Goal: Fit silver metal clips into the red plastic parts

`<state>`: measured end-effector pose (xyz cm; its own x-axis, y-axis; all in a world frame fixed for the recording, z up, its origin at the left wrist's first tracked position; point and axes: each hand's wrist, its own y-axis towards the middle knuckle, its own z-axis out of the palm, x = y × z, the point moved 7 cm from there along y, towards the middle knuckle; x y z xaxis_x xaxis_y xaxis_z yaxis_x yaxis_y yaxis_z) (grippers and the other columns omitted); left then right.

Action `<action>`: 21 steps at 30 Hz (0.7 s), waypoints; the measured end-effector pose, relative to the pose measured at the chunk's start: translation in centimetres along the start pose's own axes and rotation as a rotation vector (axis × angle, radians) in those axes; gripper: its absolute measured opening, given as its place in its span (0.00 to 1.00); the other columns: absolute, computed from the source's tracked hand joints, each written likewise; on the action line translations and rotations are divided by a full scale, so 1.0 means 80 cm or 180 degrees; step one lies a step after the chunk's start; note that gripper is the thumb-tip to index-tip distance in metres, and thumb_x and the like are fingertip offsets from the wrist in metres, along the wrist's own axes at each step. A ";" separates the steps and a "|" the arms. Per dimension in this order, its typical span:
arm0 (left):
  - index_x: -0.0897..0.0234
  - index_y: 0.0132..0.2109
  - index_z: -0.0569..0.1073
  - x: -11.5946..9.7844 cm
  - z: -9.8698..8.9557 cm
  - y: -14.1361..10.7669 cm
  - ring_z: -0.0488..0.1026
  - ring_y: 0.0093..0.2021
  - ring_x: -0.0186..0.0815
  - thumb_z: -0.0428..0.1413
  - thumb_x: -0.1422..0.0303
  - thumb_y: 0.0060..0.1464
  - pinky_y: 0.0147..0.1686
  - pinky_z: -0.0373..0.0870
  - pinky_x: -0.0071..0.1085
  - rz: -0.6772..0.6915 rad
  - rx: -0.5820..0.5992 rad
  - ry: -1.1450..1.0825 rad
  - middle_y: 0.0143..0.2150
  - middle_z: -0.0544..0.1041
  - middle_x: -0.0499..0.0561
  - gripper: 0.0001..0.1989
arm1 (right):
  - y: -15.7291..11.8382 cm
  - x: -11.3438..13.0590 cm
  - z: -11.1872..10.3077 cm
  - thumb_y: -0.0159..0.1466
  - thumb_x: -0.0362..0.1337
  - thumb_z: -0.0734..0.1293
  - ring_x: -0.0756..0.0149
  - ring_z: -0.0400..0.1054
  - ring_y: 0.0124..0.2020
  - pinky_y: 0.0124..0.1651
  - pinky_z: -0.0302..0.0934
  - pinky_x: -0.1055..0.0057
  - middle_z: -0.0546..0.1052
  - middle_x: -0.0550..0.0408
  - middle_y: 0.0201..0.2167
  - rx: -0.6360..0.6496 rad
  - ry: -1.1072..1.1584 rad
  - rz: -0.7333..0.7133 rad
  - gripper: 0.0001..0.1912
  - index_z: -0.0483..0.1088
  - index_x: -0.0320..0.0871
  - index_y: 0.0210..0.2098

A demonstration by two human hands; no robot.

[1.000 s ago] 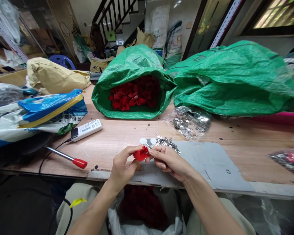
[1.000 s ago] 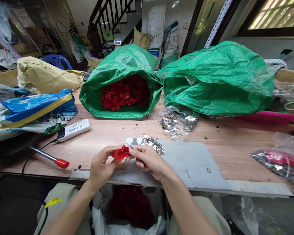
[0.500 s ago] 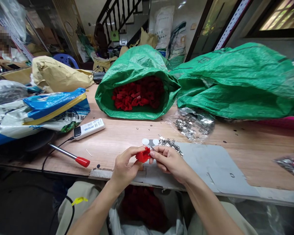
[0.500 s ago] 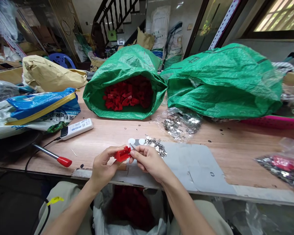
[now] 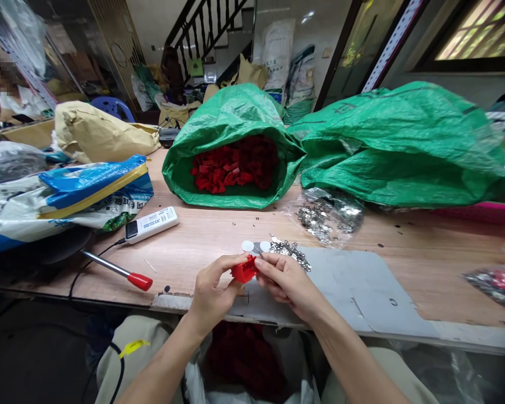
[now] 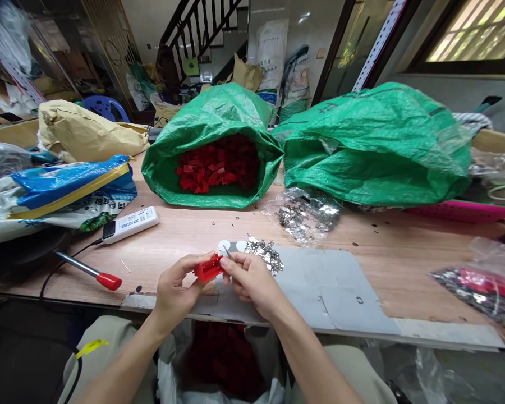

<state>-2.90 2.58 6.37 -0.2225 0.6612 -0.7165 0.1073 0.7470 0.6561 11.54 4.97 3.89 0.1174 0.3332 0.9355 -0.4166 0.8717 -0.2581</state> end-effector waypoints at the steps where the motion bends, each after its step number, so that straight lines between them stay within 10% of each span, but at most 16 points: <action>1: 0.59 0.54 0.74 -0.001 0.000 -0.001 0.78 0.54 0.37 0.58 0.83 0.55 0.56 0.76 0.35 0.0011 0.0024 0.0008 0.52 0.80 0.52 0.22 | 0.000 -0.001 0.001 0.59 0.53 0.73 0.82 0.43 0.12 0.14 0.32 0.79 0.67 0.63 0.20 0.0020 0.0012 0.0062 0.21 0.69 0.41 0.31; 13: 0.63 0.48 0.76 0.022 0.001 -0.007 0.80 0.49 0.39 0.65 0.71 0.54 0.50 0.77 0.30 -0.1400 0.0140 -0.1242 0.48 0.82 0.54 0.14 | -0.011 -0.009 0.013 0.57 0.56 0.73 0.82 0.41 0.13 0.15 0.33 0.78 0.65 0.64 0.19 0.0410 0.0010 0.0238 0.23 0.71 0.42 0.35; 19: 0.60 0.51 0.75 0.022 0.029 -0.013 0.77 0.49 0.38 0.58 0.73 0.59 0.48 0.74 0.31 -0.1529 0.1017 -0.0604 0.52 0.79 0.52 0.12 | -0.021 0.049 -0.099 0.61 0.48 0.69 0.63 0.67 0.28 0.32 0.59 0.68 0.75 0.53 0.27 -0.1726 -0.2177 -0.0902 0.15 0.76 0.41 0.37; 21: 0.60 0.51 0.75 0.016 0.034 -0.013 0.77 0.48 0.37 0.57 0.75 0.58 0.47 0.73 0.31 -0.1331 0.1208 -0.0283 0.49 0.80 0.51 0.13 | -0.023 0.059 -0.108 0.61 0.43 0.68 0.57 0.70 0.36 0.40 0.61 0.64 0.77 0.51 0.32 -0.1833 -0.2754 -0.1188 0.11 0.77 0.42 0.35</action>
<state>-0.69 2.87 4.12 -0.2401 0.2950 -0.9248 0.3717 0.9080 0.1931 20.66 8.01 6.69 -0.6158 -0.1538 0.7728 0.0224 0.9770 0.2122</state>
